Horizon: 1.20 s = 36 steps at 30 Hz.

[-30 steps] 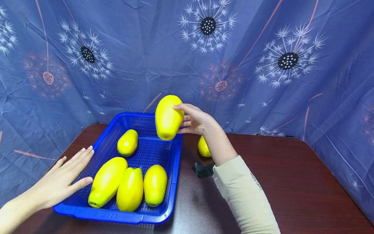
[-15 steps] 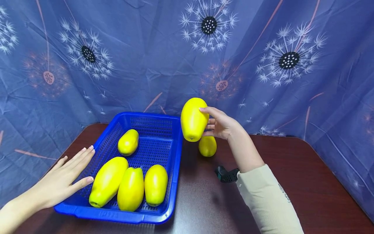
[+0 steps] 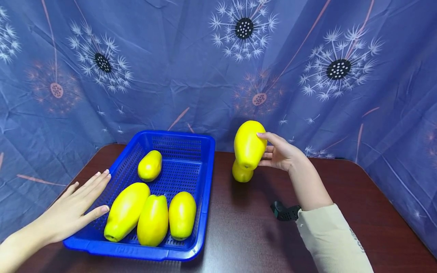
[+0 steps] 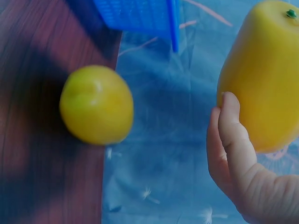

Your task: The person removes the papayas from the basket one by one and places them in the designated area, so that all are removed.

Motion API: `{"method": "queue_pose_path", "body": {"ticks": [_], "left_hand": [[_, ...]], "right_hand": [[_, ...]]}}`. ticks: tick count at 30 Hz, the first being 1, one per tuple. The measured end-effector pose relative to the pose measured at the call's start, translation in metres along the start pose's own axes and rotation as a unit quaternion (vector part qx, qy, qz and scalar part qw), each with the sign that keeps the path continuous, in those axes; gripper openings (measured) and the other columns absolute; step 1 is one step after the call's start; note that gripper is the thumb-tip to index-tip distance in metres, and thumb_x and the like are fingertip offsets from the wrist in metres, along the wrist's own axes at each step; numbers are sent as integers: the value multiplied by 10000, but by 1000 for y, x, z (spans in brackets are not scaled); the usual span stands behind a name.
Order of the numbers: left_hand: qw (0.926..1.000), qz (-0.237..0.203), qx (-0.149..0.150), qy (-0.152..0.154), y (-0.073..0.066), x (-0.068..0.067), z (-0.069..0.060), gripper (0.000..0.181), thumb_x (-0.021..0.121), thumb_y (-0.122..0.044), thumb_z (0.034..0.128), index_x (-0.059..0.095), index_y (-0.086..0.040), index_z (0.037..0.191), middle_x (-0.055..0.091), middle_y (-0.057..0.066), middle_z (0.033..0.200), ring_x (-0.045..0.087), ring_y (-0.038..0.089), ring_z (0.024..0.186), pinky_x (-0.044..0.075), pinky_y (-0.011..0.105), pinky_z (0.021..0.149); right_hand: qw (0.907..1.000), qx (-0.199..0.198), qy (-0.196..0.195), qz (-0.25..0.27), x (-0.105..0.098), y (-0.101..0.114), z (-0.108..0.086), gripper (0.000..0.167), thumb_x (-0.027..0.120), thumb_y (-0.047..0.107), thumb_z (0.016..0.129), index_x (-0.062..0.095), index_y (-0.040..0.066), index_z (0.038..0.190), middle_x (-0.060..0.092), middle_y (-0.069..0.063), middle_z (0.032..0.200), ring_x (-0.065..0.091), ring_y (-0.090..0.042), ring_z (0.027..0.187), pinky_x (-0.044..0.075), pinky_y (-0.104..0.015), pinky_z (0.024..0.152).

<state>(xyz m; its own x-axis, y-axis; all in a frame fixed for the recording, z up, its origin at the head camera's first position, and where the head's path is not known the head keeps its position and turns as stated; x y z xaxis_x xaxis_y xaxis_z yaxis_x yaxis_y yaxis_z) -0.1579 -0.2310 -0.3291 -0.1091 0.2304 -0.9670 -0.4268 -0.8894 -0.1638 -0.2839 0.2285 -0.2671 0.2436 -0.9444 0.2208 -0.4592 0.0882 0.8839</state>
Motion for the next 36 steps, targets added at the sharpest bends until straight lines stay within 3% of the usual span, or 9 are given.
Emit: {"method": "queue_pose_path", "body": {"ticks": [7,12,19,26,36], "left_hand": [[9998,41,68,-155,0,-1,1,737,504,-437,929,207,-53,1483,211,134,1528,89,252,1421,12,624,1058],[9998,80,75,-184,1,0,1,738,502,-437,930,202,-54,1485,206,130,1530,41,210,1426,10,621,1059],[9999,49,38,-141,1,0,1,740,509,-441,925,212,-56,1483,213,132,1527,32,196,1426,34,635,1051],[9999,46,49,-148,0,-1,0,733,503,-437,931,211,-51,1482,212,130,1528,21,188,1425,16,622,1059],[9997,84,92,-208,0,0,-1,729,505,-428,931,213,-49,1481,216,126,1528,1,166,1424,-3,601,1071]], "right_hand": [[9997,-37,-106,218,-24,-6,-4,703,553,368,902,105,212,1421,621,-70,960,643,-215,877,528,-402,790],[9994,-24,-191,278,-38,-12,-5,642,557,353,902,151,221,1382,617,-73,953,643,-219,869,529,-409,785],[9990,3,-298,318,-55,-24,-4,393,562,334,903,301,261,1187,615,-72,942,646,-218,852,533,-419,769],[9985,59,-414,348,-69,-35,-1,390,557,356,902,326,207,1179,614,-56,923,642,-204,836,535,-399,767],[9975,87,-668,197,-87,-56,13,370,561,373,901,335,224,1153,611,-45,884,637,-193,808,538,-384,748]]}}
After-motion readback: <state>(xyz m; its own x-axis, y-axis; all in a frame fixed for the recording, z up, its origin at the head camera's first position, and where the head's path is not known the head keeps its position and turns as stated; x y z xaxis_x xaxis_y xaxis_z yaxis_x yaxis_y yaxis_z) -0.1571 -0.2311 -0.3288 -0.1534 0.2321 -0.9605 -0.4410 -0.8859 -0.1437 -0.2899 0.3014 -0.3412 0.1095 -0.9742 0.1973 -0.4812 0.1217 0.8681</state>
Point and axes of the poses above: each hand's wrist, its own z-axis towards the middle knuckle, its own x-axis out of the palm, y = z × x, the point moved 5 cm from there along z, towards the middle knuckle
